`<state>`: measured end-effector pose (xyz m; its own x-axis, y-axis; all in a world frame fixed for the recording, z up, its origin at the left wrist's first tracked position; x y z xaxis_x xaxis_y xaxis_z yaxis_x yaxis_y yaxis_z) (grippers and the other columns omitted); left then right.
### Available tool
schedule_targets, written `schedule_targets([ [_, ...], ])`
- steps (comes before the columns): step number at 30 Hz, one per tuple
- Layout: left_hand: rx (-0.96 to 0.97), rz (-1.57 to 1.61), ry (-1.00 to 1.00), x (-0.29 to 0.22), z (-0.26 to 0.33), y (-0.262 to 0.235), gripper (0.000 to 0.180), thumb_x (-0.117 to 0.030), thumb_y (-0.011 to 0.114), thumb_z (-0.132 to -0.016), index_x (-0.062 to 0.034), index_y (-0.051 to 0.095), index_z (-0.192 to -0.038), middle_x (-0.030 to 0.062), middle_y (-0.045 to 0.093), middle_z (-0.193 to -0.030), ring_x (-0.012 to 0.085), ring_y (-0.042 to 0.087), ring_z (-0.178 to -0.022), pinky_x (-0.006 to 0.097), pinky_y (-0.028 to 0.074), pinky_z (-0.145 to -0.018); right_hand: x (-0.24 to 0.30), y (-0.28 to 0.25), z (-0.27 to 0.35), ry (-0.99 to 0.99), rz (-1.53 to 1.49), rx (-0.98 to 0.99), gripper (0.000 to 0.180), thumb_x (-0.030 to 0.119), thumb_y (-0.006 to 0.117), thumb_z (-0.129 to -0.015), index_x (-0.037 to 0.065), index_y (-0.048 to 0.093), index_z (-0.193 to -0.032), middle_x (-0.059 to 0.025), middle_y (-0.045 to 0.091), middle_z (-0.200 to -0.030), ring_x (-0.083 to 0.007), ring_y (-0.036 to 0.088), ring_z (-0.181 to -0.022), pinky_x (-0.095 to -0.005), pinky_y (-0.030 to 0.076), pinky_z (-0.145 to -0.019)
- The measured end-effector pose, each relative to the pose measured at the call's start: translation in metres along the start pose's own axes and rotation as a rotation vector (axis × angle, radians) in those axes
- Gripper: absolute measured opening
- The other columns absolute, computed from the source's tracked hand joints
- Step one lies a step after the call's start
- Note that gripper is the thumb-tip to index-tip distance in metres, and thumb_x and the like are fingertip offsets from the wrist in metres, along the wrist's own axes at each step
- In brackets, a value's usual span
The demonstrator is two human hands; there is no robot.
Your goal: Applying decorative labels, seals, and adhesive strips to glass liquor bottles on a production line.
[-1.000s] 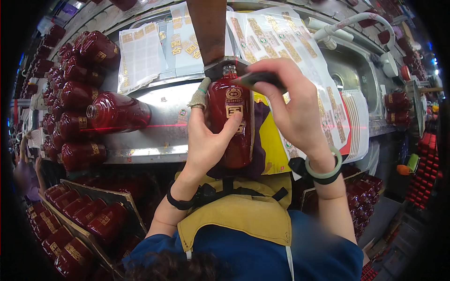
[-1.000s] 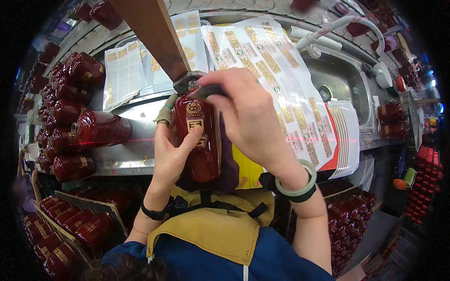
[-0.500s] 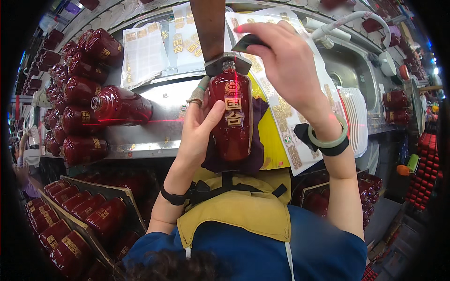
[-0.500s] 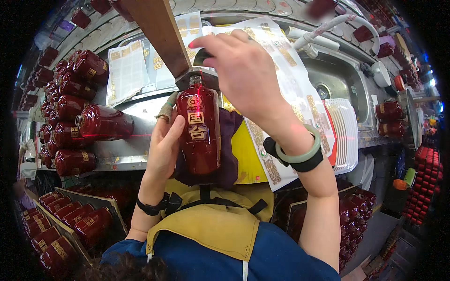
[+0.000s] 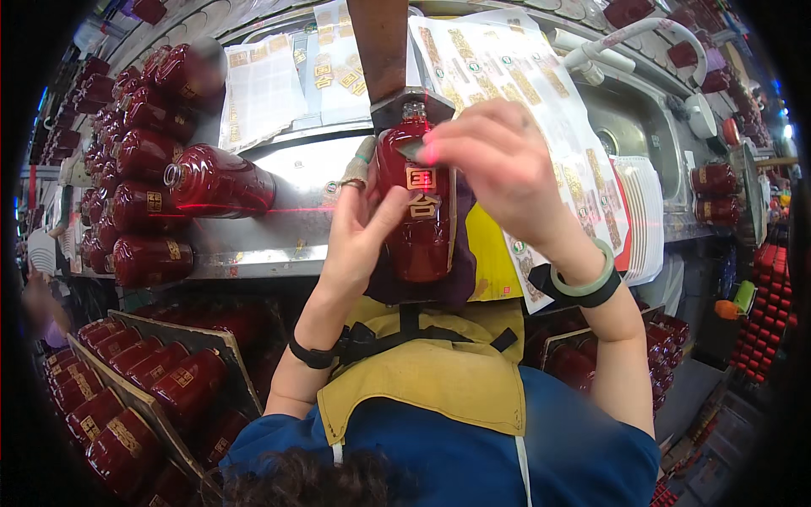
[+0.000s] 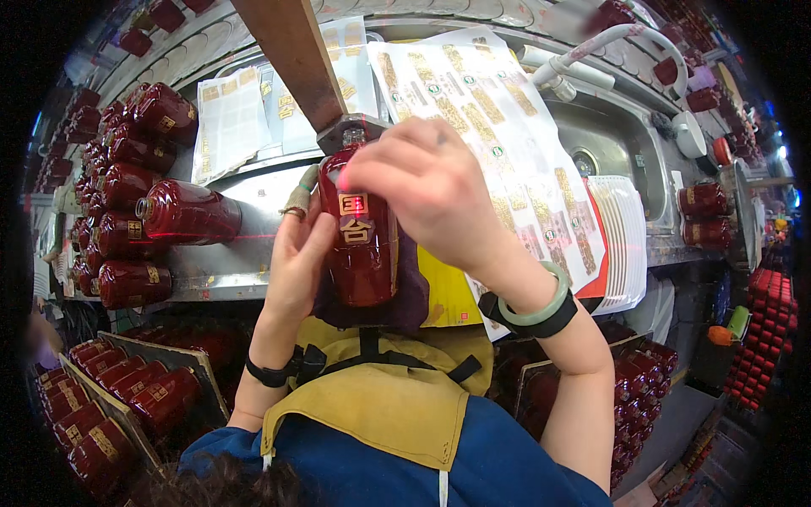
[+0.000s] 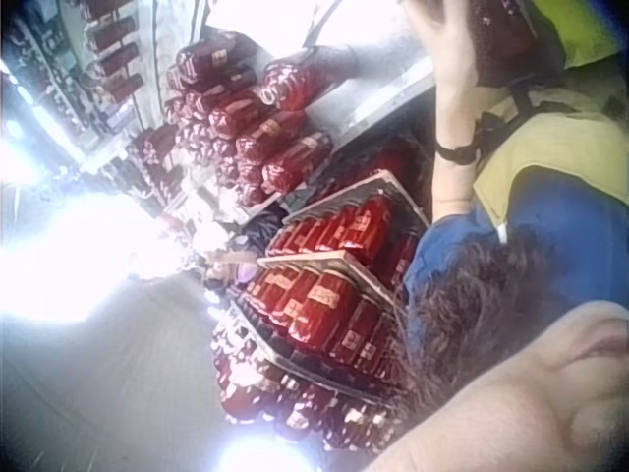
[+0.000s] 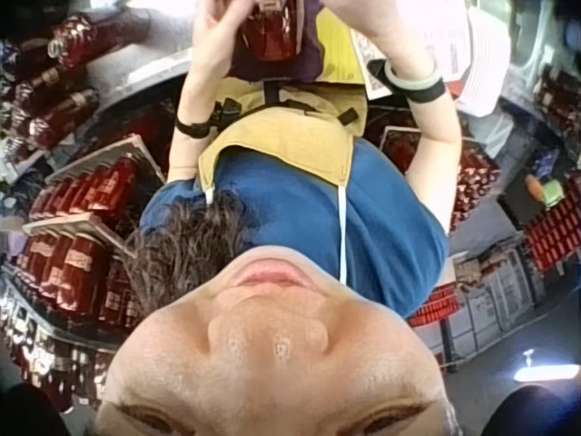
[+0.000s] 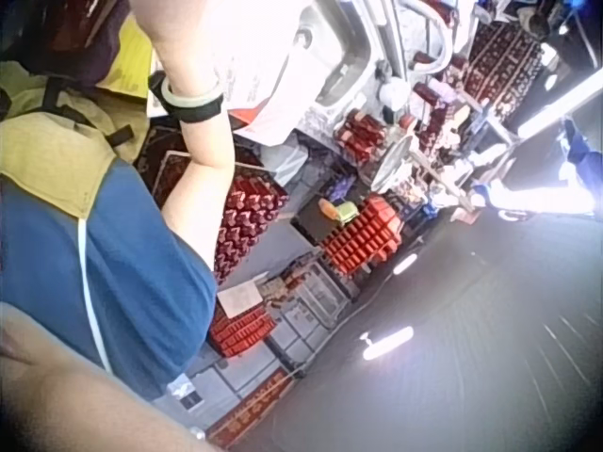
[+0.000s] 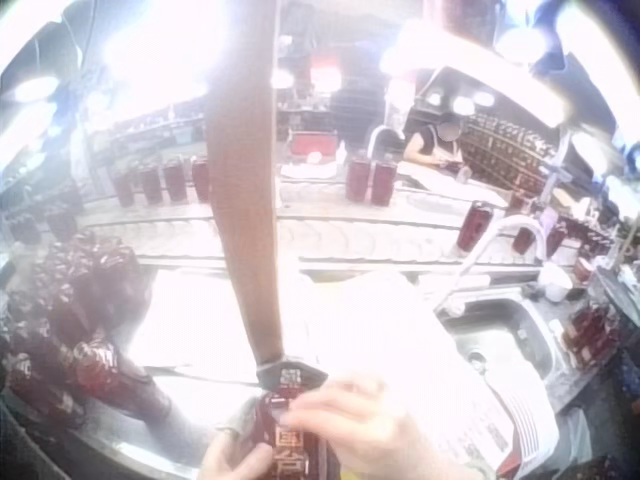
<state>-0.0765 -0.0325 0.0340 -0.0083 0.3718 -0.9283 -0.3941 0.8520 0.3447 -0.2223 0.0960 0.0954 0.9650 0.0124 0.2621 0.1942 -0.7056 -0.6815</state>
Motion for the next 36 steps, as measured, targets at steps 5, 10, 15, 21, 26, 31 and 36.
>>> schedule_targets([
  [5, 0.113, 0.195, 0.016, -0.006, -0.002, 0.000, 0.062, -0.041, 0.030, -0.112, 0.0060, 0.034, -0.152, 0.0194, 0.049, -0.150, 0.0258, 0.051, -0.136, 0.043, 0.039, -0.116, 0.041, 0.004, 0.033, -0.232, -0.337, 0.177, 0.022, 0.002, 0.075, -0.078, 0.011, 0.075, -0.099, -0.0037, 0.074, -0.099, -0.0202, 0.066, -0.092, -0.0325, 0.053, -0.076],
  [10, 0.062, 0.164, 0.000, -0.005, 0.000, -0.002, 0.071, -0.051, 0.026, -0.110, 0.0033, 0.028, -0.156, 0.0183, 0.044, -0.155, 0.0263, 0.047, -0.141, 0.043, 0.036, -0.118, -0.022, 0.010, 0.010, 0.142, -0.140, -0.140, 0.018, 0.004, 0.074, -0.081, 0.013, 0.075, -0.097, -0.0028, 0.074, -0.100, -0.0229, 0.064, -0.079, -0.0349, 0.053, -0.071],
  [15, 0.096, 0.162, -0.010, -0.001, -0.004, -0.002, 0.076, -0.056, 0.023, -0.109, 0.0027, 0.025, -0.157, 0.0183, 0.039, -0.158, 0.0265, 0.041, -0.145, 0.043, 0.030, -0.121, 0.021, 0.017, 0.055, -0.316, -0.164, 0.036, 0.020, 0.010, 0.074, -0.079, 0.015, 0.077, -0.098, 0.0000, 0.074, -0.102, -0.0148, 0.062, -0.076, -0.0301, 0.052, -0.071],
  [21, 0.101, 0.136, -0.019, -0.007, 0.002, -0.002, 0.085, -0.064, 0.017, -0.106, 0.0037, 0.021, -0.159, 0.0192, 0.035, -0.160, 0.0278, 0.036, -0.148, 0.043, 0.028, -0.123, -0.009, 0.023, -0.012, -0.055, 0.039, 0.001, 0.029, 0.004, 0.073, -0.074, 0.011, 0.072, -0.102, 0.0007, 0.071, -0.094, -0.0214, 0.057, -0.070, -0.0331, 0.048, -0.064],
  [26, 0.031, 0.132, -0.054, 0.003, -0.001, -0.011, 0.093, -0.071, 0.014, -0.103, 0.0023, 0.017, -0.160, 0.0195, 0.033, -0.162, 0.0291, 0.036, -0.148, 0.043, 0.026, -0.123, 0.017, 0.034, 0.005, -0.331, 0.130, 0.040, 0.010, 0.017, 0.066, -0.071, 0.014, 0.061, -0.080, 0.0010, 0.053, -0.079, -0.0180, 0.056, -0.076, -0.0327, 0.050, -0.069],
  [31, 0.001, 0.116, -0.076, -0.007, -0.003, -0.009, 0.101, -0.077, 0.016, -0.099, 0.0035, 0.015, -0.160, 0.0227, 0.031, -0.162, 0.0305, 0.031, -0.151, 0.043, 0.022, -0.124, 0.038, 0.029, 0.006, -0.120, -0.087, 0.266, 0.022, 0.019, 0.071, -0.081, 0.009, 0.069, -0.100, -0.0010, 0.064, -0.087, -0.0208, 0.059, -0.076, -0.0366, 0.050, -0.072],
  [36, -0.016, 0.106, -0.026, 0.006, -0.001, -0.018, 0.100, -0.075, 0.015, -0.100, 0.0061, 0.017, -0.159, 0.0206, 0.033, -0.162, 0.0291, 0.031, -0.151, 0.041, 0.023, -0.123, -0.005, 0.009, -0.004, -0.058, 0.161, -0.009, 0.021, 0.008, 0.074, -0.077, 0.013, 0.073, -0.097, 0.0007, 0.071, -0.092, -0.0205, 0.062, -0.079, -0.0377, 0.049, -0.075],
])
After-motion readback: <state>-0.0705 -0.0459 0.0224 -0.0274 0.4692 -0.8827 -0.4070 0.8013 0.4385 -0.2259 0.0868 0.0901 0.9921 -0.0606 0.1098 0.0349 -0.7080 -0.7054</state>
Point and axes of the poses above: each hand's wrist, its own z-axis away from the middle knuckle, its own y-axis out of the palm, x = y × z, the point moved 2 cm from there along -z, towards the middle knuckle
